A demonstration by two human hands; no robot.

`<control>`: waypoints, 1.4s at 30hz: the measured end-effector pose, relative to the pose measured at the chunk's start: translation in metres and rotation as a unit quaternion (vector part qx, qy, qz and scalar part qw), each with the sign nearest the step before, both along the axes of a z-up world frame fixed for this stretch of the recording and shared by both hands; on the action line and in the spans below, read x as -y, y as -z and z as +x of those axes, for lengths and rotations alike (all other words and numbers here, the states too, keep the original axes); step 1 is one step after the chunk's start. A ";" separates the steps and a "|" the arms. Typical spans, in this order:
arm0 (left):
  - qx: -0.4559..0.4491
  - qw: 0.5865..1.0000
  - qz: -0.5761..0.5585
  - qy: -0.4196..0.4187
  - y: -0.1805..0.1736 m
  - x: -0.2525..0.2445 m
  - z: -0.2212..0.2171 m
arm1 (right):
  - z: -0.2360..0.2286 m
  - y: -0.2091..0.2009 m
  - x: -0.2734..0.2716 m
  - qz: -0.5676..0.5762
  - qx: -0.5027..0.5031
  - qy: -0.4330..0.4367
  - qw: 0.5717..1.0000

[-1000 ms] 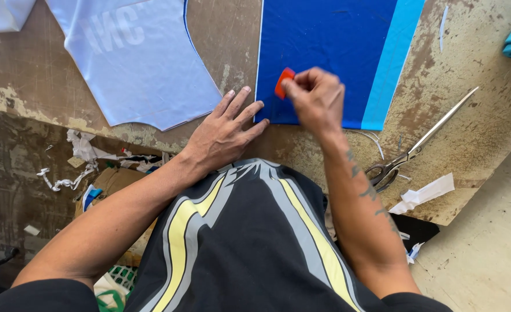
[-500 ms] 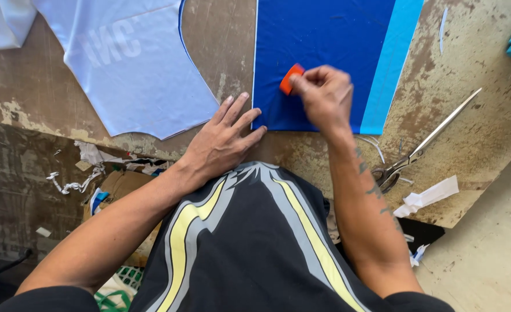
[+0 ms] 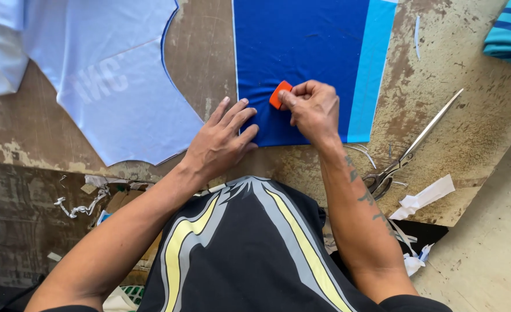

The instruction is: The person marks a white fabric piece using a ruler and chalk, then cuts it with scissors. They then place a blue fabric piece on the table, mark it, and cut it along the lines.

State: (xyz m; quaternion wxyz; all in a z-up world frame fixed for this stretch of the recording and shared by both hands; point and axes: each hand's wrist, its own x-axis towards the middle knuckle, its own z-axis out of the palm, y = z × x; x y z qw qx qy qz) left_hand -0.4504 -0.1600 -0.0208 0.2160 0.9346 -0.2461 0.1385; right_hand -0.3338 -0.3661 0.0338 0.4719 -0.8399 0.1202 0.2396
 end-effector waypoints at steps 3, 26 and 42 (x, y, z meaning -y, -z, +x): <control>-0.034 0.999 -0.002 0.002 -0.013 -0.004 0.003 | 0.030 0.011 0.015 -0.005 0.044 -0.001 0.999; -0.136 0.989 0.064 0.000 -0.044 -0.043 0.043 | -0.039 0.025 0.254 -0.118 0.257 0.174 0.943; -0.098 0.994 -0.004 -0.043 -0.040 -0.021 -0.004 | -0.207 -0.004 0.224 0.079 0.144 0.313 0.935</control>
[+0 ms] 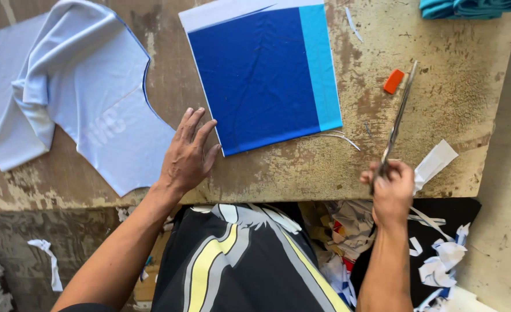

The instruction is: The person marks a white fabric piece using a ruler and chalk, then cuts it with scissors. They then place a blue fabric piece on the table, mark it, and cut it along the lines.

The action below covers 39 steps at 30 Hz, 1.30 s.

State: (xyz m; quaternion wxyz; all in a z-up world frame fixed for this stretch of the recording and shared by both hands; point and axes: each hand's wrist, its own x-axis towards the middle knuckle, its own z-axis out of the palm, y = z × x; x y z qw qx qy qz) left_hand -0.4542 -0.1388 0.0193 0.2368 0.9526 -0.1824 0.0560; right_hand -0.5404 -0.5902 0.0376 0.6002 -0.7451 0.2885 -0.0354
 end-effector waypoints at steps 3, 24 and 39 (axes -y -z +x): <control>0.007 1.000 0.003 0.029 0.001 -0.012 0.025 | -0.044 -0.032 -0.042 0.033 0.027 0.012 0.999; -0.138 0.963 0.152 0.174 0.017 -0.039 0.053 | -0.142 0.004 -0.217 0.078 -0.181 -0.209 0.958; -0.145 0.963 0.160 0.164 0.014 -0.037 0.054 | -0.124 -0.004 -0.222 0.138 -0.257 -0.152 0.944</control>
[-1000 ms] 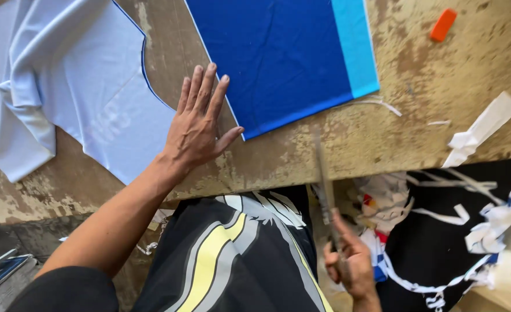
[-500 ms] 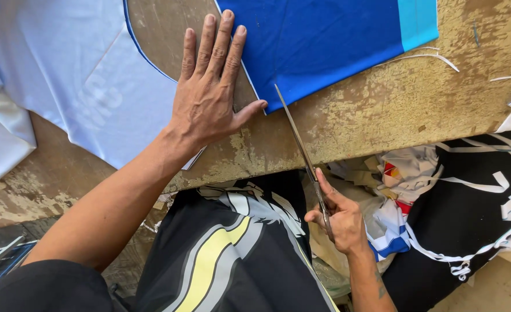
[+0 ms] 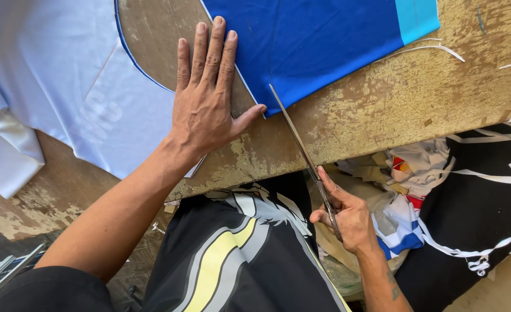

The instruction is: The person marks a white fabric piece using a ruler and chalk, then cuts it with scissors. They then place a blue fabric piece on the table, mark it, and cut it along the lines.

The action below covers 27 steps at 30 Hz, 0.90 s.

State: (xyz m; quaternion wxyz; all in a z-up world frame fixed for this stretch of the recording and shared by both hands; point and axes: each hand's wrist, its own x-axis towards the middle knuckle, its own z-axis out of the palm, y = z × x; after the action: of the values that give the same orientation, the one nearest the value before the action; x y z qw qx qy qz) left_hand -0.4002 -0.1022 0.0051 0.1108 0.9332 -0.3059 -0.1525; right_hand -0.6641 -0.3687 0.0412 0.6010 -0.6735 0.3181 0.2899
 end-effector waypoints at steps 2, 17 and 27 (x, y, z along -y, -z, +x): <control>0.003 1.000 -0.003 -0.003 -0.001 0.001 0.000 | 0.005 -0.005 -0.002 -0.022 -0.049 -0.008 0.999; 0.017 1.000 0.020 -0.007 0.001 0.003 0.000 | 0.022 -0.015 -0.065 -0.133 -0.030 -0.019 0.991; 0.024 1.000 -0.014 0.009 0.000 0.001 0.003 | 0.015 0.006 -0.130 -0.247 0.001 -0.005 0.969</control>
State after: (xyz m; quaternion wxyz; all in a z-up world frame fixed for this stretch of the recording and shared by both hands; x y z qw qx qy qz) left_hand -0.3976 -0.1029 0.0049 0.1150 0.9321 -0.3191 -0.1271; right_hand -0.6489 -0.2387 0.0347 0.4151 -0.8029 0.3759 0.2046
